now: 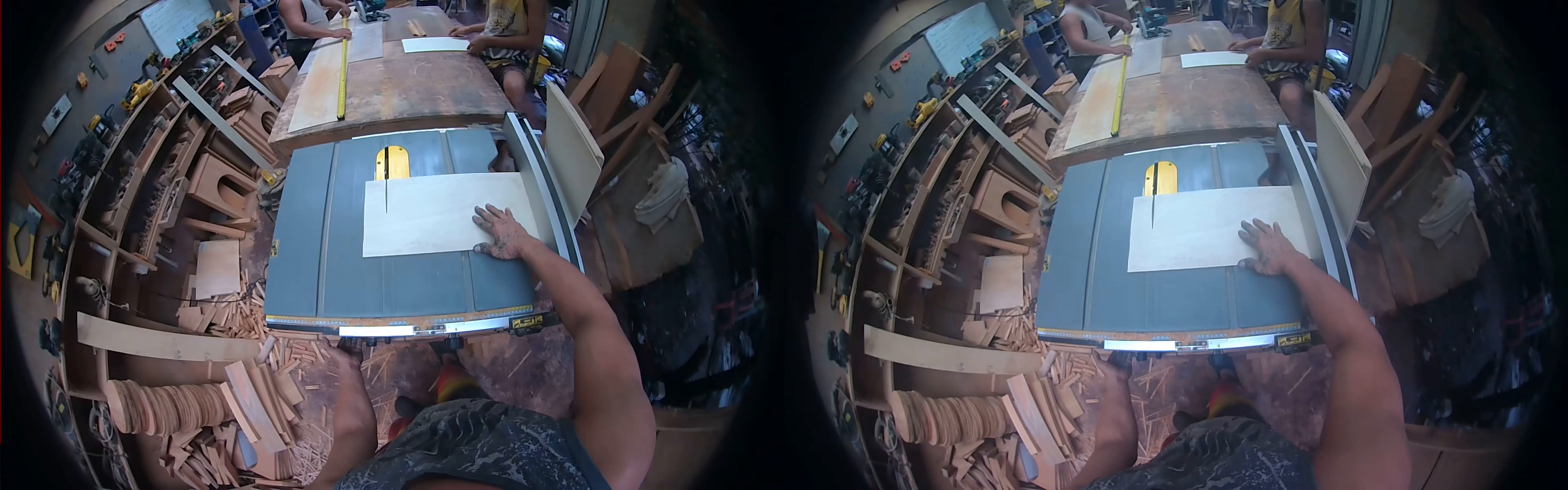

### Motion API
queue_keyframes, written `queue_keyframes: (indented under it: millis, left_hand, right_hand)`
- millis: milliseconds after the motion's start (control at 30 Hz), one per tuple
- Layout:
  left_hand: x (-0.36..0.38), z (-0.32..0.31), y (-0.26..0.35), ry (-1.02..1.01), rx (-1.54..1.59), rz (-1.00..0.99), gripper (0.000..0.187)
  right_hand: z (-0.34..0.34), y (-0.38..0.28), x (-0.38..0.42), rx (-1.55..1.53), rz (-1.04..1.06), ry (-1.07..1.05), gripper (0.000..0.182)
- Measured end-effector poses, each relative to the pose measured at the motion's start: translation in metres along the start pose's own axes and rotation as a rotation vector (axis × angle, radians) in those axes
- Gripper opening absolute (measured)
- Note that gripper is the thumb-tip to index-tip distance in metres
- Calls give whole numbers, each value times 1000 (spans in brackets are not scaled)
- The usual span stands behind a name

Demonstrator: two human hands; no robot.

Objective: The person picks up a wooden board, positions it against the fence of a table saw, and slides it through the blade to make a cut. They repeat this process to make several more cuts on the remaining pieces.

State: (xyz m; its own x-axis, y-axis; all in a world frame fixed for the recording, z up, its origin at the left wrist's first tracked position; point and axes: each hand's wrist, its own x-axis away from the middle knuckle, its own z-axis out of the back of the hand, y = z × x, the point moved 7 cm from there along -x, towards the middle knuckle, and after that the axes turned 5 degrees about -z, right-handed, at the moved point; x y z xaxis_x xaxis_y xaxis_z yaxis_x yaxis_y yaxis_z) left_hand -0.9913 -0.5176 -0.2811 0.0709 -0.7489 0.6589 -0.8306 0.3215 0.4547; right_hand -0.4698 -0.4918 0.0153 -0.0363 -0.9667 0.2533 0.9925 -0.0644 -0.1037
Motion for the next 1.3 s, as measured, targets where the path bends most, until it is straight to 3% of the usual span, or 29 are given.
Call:
queue_keyframes:
  millis: [633,833,867,1000,1100,1133,1233,1300]
  left_hand:
    - [20,-15,4,16,-13,-112,121]
    - [26,-23,2,42,49,-102,111]
    - [24,-22,1,71,107,-86,99]
    - [-6,-26,3,-230,-26,-149,86]
    - [42,-37,19,-63,-131,-102,94]
    - [25,2,18,140,35,4,100]
    - [49,58,46,277,-341,-73,101]
    - [65,120,59,311,-427,-96,103]
  right_hand:
    - [24,37,-81,11,-8,34,88]
    - [25,47,-97,-4,-6,50,87]
    - [26,48,-100,-12,-5,56,87]
    - [32,55,-119,-10,-18,50,88]
    - [39,68,-142,-12,-28,60,88]
    - [43,73,-151,-9,-32,60,88]
    - [54,83,-182,-5,-60,35,87]
    - [59,91,-205,-5,-82,14,87]
